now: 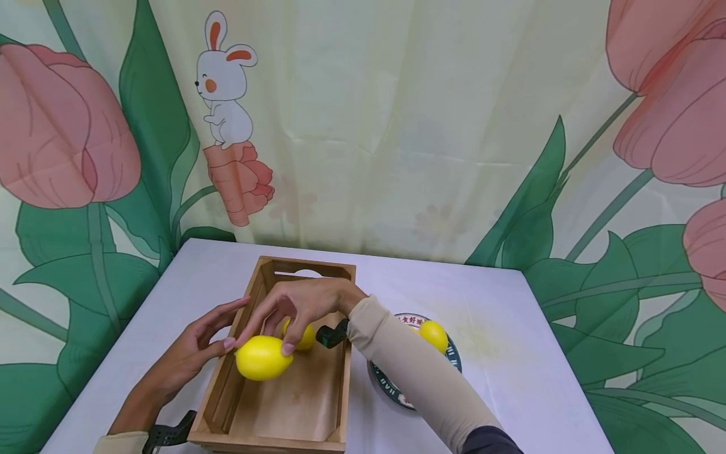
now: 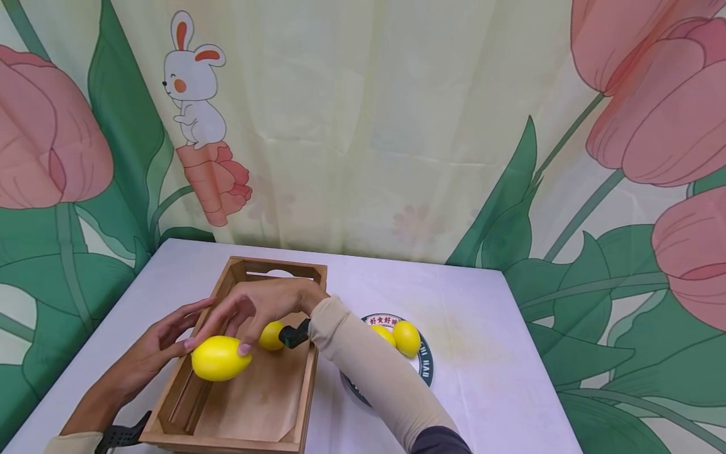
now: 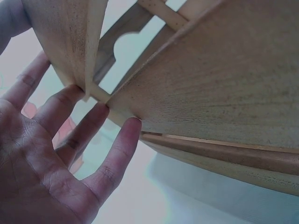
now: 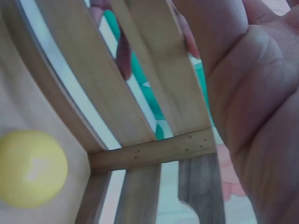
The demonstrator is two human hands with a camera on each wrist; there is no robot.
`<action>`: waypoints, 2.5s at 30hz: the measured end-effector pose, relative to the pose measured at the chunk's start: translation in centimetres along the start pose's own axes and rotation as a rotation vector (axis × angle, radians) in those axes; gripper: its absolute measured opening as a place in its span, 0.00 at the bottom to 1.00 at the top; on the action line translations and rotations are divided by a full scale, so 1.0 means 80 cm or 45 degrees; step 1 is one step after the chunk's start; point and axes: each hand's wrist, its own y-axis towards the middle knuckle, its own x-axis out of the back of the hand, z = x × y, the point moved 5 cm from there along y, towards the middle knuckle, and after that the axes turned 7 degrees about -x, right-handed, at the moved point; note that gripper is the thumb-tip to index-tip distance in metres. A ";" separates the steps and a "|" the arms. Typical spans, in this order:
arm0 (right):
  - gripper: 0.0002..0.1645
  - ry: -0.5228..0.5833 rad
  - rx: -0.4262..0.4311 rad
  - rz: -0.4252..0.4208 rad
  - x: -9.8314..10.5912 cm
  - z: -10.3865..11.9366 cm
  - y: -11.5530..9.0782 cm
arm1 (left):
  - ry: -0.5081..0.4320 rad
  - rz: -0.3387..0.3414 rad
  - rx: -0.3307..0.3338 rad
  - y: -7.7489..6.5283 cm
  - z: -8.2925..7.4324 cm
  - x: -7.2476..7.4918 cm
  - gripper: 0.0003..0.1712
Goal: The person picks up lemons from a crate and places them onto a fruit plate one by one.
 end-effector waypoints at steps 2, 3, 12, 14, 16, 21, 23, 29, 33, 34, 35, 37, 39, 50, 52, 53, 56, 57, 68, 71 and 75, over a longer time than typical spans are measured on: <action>0.35 -0.012 0.000 -0.002 -0.002 0.005 -0.005 | -0.001 0.003 -0.004 0.000 0.000 0.000 0.36; 0.35 -0.021 0.008 -0.003 -0.002 0.007 -0.007 | -0.004 0.004 -0.004 0.000 0.000 -0.001 0.36; 0.34 -0.094 0.081 -0.052 -0.005 0.016 -0.032 | -0.006 -0.007 0.012 0.001 0.000 -0.001 0.35; 0.34 -0.087 0.090 -0.068 -0.003 0.015 -0.037 | -0.002 -0.003 0.003 0.002 0.000 -0.001 0.35; 0.34 -0.085 0.094 -0.085 -0.001 0.012 -0.043 | 0.002 0.000 -0.003 0.002 0.001 -0.001 0.34; 0.36 -0.073 0.097 -0.130 0.005 0.000 -0.059 | 0.017 -0.006 -0.002 0.001 0.001 0.000 0.34; 0.37 -0.060 0.101 -0.141 0.006 -0.002 -0.066 | 0.033 -0.011 -0.001 0.001 0.000 0.000 0.35; 0.37 -0.057 0.110 -0.177 0.006 -0.004 -0.083 | 0.062 -0.022 -0.010 0.000 0.000 -0.001 0.36; 0.37 -0.039 0.115 -0.207 0.007 -0.006 -0.093 | 0.053 -0.022 -0.001 0.001 0.002 0.000 0.36; 0.38 -0.025 0.116 -0.213 0.007 -0.007 -0.096 | 0.047 -0.021 0.006 0.001 0.003 0.000 0.36; 0.38 -0.015 0.119 -0.220 0.007 -0.007 -0.099 | 0.042 -0.021 0.013 0.002 0.003 0.000 0.35; 0.37 0.001 0.127 -0.237 0.007 -0.008 -0.104 | 0.040 -0.020 0.019 0.003 0.003 0.000 0.35; 0.37 0.015 0.135 -0.249 0.006 -0.009 -0.110 | 0.041 -0.019 0.021 0.004 0.003 0.000 0.35; 0.36 -0.038 0.152 -0.354 0.003 -0.019 -0.142 | 0.035 -0.011 0.010 0.003 -0.002 0.001 0.35; 0.35 -0.050 0.153 -0.385 0.003 -0.021 -0.149 | 0.036 -0.008 0.009 0.003 -0.002 0.001 0.35; 0.34 -0.054 0.154 -0.402 0.003 -0.023 -0.153 | 0.039 -0.009 0.011 0.003 -0.002 0.001 0.35; 0.33 -0.052 0.156 -0.440 0.002 -0.026 -0.163 | 0.043 -0.003 -0.001 0.002 -0.002 0.001 0.36; 0.33 -0.041 0.158 -0.447 0.002 -0.028 -0.166 | 0.042 -0.003 -0.003 0.002 -0.003 0.001 0.35; 0.33 0.016 0.181 -0.506 -0.003 -0.053 -0.199 | 0.035 -0.003 0.009 0.002 -0.004 0.001 0.36; 0.33 0.032 0.178 -0.533 -0.005 -0.061 -0.209 | 0.032 -0.004 0.017 0.002 -0.003 0.001 0.36; 0.33 0.062 0.181 -0.560 -0.008 -0.071 -0.221 | 0.029 -0.015 0.041 0.002 0.001 0.001 0.35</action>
